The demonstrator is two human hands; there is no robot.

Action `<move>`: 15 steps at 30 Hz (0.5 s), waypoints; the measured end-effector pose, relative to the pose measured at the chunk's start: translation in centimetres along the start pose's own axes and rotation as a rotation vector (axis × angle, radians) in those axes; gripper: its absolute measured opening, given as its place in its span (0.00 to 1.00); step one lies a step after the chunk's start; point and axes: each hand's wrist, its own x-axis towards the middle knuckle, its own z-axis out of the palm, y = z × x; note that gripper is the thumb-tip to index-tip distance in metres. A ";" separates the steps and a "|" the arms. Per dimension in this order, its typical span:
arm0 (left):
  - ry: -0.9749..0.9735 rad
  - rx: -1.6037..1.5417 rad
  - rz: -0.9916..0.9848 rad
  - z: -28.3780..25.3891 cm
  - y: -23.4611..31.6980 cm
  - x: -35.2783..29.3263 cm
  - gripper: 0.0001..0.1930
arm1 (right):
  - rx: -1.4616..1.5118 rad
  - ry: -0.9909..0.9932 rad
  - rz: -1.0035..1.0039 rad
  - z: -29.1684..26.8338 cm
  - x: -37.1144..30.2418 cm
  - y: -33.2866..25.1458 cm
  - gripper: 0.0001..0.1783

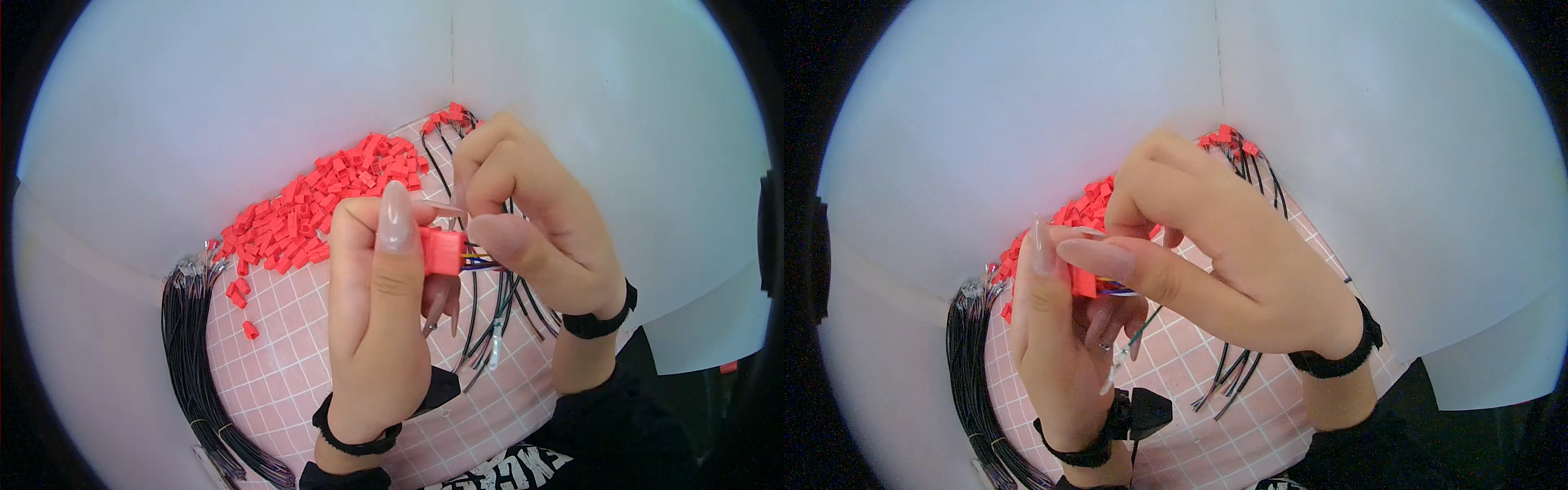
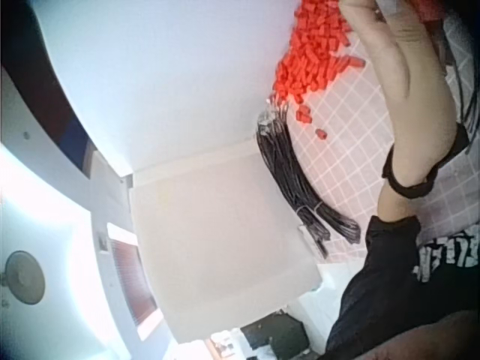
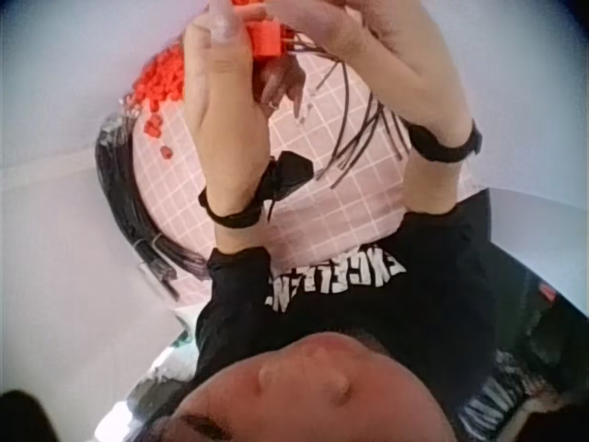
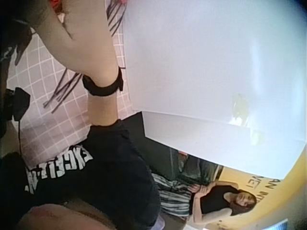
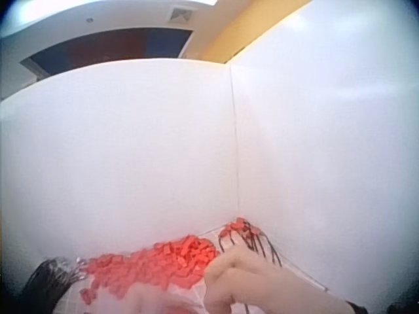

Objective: The recorder is assembling a wiring harness by inserting metal terminal pins into a red plastic connector housing.

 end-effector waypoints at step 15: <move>-0.072 0.073 0.055 -0.7 -0.1 -0.4 0.11 | -0.324 0.069 -0.175 0.5 0.1 0.1 0.14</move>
